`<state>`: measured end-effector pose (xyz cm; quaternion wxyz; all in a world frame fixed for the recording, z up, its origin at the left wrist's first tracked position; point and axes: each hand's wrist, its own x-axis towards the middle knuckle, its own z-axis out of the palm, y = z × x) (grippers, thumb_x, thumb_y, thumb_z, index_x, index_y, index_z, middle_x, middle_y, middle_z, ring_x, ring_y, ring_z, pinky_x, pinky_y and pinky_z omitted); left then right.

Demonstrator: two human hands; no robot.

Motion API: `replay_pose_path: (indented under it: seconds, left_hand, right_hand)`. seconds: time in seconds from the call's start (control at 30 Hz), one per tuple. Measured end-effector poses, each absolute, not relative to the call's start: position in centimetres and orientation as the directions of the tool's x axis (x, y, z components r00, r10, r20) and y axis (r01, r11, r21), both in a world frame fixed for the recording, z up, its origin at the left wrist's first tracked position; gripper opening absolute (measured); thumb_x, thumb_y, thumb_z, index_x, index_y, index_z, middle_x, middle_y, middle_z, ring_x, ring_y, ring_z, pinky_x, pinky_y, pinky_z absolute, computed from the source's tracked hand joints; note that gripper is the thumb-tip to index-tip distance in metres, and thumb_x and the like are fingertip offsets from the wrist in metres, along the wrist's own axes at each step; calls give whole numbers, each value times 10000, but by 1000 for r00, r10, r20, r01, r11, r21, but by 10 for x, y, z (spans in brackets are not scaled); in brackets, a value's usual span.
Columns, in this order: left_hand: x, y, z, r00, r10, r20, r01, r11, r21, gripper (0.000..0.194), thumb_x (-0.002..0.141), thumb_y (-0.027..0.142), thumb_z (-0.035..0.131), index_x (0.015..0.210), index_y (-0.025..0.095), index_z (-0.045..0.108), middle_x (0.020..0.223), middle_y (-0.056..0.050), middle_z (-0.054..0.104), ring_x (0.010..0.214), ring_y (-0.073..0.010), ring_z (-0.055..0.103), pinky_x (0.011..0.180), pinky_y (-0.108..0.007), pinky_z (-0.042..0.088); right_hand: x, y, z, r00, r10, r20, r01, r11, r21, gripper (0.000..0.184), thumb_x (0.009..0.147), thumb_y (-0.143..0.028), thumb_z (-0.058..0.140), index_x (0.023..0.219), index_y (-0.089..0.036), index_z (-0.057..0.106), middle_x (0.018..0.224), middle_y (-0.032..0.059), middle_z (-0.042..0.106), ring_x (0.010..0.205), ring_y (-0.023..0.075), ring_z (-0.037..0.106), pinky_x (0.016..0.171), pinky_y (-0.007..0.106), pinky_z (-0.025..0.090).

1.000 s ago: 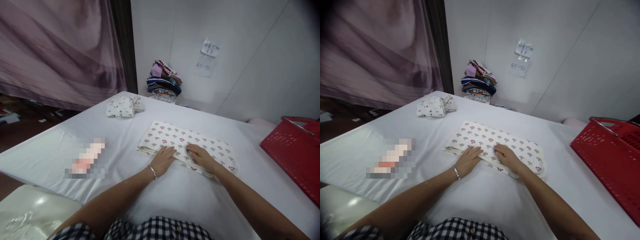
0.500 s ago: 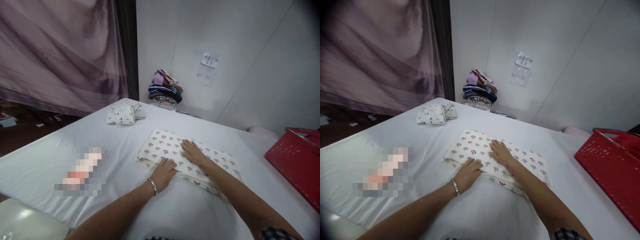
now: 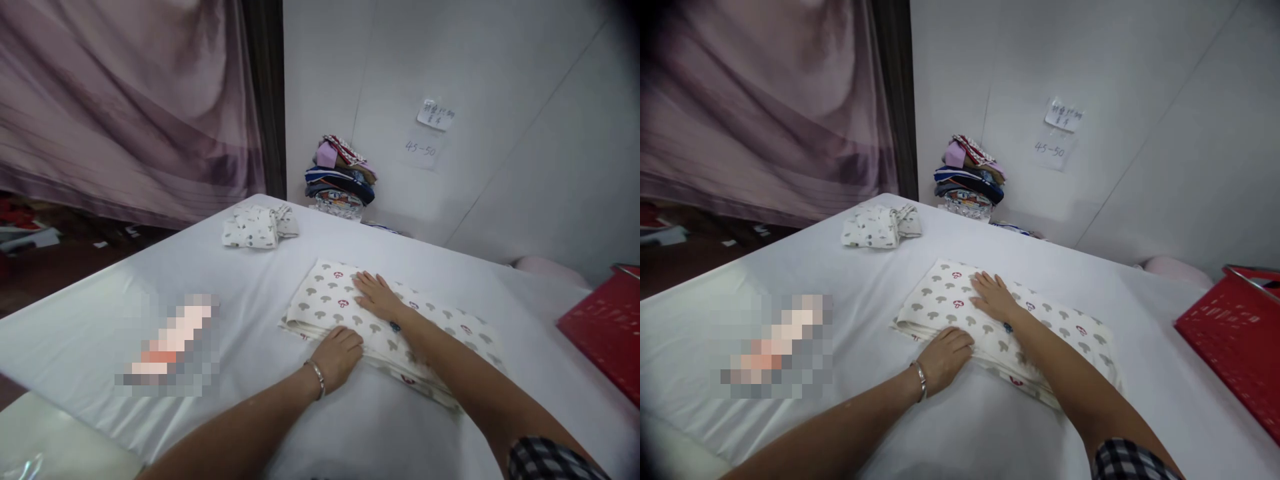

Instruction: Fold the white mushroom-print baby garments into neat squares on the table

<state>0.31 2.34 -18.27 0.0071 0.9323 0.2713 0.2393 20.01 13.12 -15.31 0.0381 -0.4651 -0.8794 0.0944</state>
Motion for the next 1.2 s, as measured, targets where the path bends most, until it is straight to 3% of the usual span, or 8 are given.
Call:
replay_pose_path:
  seconds: [0.17,0.3,0.43,0.57,0.7,0.9,1.2]
  left_hand:
    - [4,20,-174,751,527,399,498,-848,182,133,872,197,449,862,169,579,982,-45,617,948,-165,521,878,-342,352]
    - [-6,26,-163,726,584,362,526,-811,255,172,881,278,450,922,177,583,967,-48,626,945,-166,532,855,-336,366]
    - [-34,41,-156,643,690,333,625,-724,292,167,868,266,470,937,183,597,977,-60,625,940,-181,533,858,-357,372]
    - [-58,52,-153,557,766,321,707,-640,303,131,833,271,526,865,196,629,959,-57,622,926,-198,530,856,-378,380]
    - [-65,54,-151,527,792,308,732,-607,308,130,827,264,530,842,202,643,920,-52,627,909,-201,537,829,-375,402]
    - [-77,56,-154,519,787,333,716,-613,334,204,855,294,486,932,202,650,927,-59,634,882,-186,556,812,-346,423]
    - [-86,55,-153,462,816,348,778,-561,283,228,865,223,427,858,198,653,912,-61,644,881,-190,551,790,-350,430]
  right_hand:
    - [190,128,-156,-613,790,-9,773,597,-216,614,884,-580,255,1393,-241,312,1483,54,183,1369,214,105,1104,452,42]
    - [188,117,-152,-597,800,55,754,583,-303,571,897,-537,280,1379,-236,338,1478,57,210,1367,211,117,1103,467,74]
    - [193,76,-141,-567,811,148,696,567,-439,469,888,-477,375,1300,-269,455,1387,51,407,1325,234,264,1082,499,183]
    - [209,22,-135,-536,827,171,668,539,-512,339,882,-394,429,1170,-281,567,1230,63,547,1161,234,471,960,431,406]
    - [226,-12,-137,-450,884,127,757,453,-471,308,872,-401,447,1114,-275,588,1095,80,583,992,233,549,815,392,492]
    - [243,-26,-144,-377,919,118,826,391,-406,299,898,-377,387,1086,-262,589,1010,70,586,938,210,555,789,361,497]
    - [241,-34,-138,-399,906,142,822,422,-383,284,912,-324,345,920,-257,620,933,58,604,882,193,575,758,332,498]
